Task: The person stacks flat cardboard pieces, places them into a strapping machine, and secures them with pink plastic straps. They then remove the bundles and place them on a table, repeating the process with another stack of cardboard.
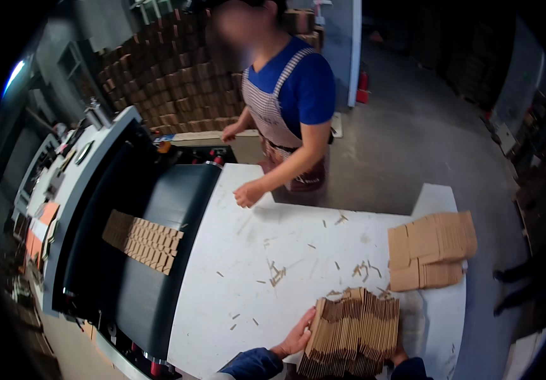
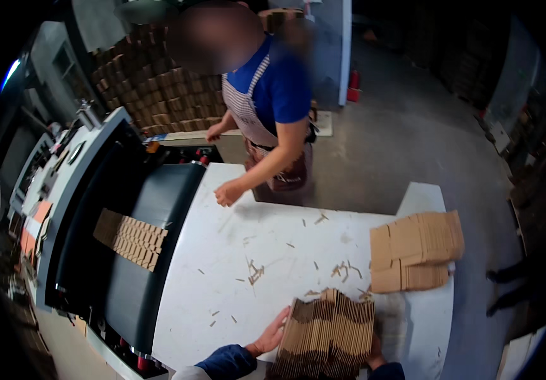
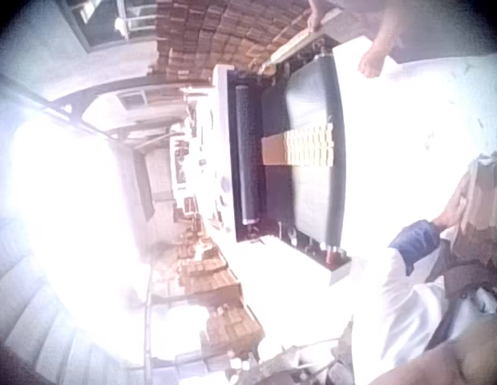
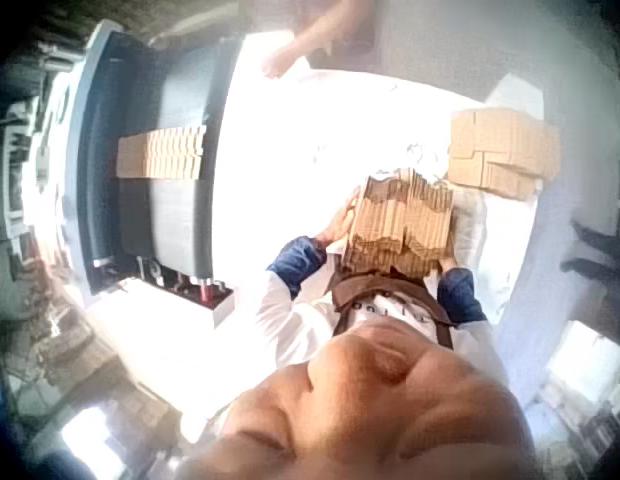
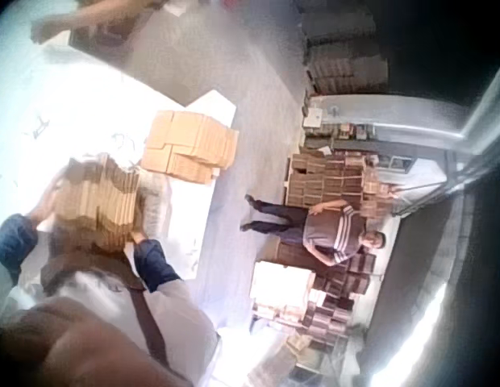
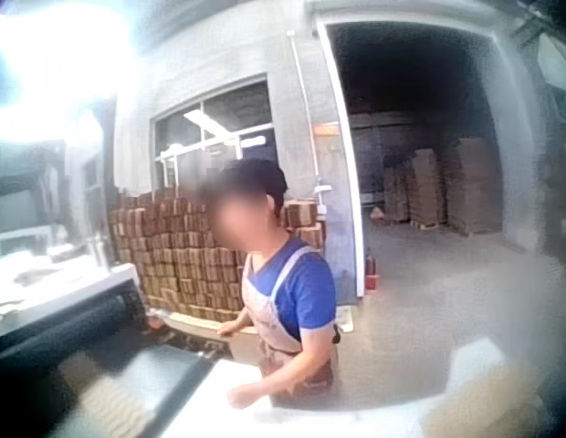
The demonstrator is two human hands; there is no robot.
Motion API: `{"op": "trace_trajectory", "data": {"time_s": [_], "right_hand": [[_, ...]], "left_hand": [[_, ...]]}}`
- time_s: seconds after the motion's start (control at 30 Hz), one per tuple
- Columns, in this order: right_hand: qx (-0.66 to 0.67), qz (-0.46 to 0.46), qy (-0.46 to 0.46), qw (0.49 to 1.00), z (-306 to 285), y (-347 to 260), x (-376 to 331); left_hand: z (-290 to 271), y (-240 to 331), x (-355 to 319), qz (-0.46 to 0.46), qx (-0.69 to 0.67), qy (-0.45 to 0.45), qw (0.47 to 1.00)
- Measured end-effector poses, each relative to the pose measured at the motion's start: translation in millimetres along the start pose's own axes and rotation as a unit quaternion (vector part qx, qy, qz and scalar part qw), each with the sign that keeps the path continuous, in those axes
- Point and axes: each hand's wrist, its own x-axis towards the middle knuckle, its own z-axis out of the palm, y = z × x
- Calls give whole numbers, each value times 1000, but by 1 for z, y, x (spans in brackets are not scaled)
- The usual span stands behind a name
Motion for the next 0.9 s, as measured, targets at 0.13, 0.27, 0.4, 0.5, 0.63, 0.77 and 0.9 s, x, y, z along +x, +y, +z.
{"op": "trace_trajectory", "data": {"time_s": [0.13,0.27,0.4,0.5,0.63,0.77,0.9], "right_hand": [[-10,2,-23,1000,34,-31,21],[-46,-59,-88,993,55,-71,23],[-63,-136,-190,970,90,-113,21],[-81,-207,-302,927,141,-140,17],[-135,-111,-441,881,255,-175,-32],[-169,-70,-580,794,369,-165,-116],[-261,-18,-658,707,462,-120,-199]], "left_hand": [[18,15,-8,-22,37,79,996],[41,34,-38,-75,25,198,977],[48,82,-93,-145,61,342,927],[43,121,-152,-173,78,439,878],[57,190,-257,-79,46,515,852],[99,229,-385,-27,179,603,777],[155,205,-490,-50,79,703,705]]}}
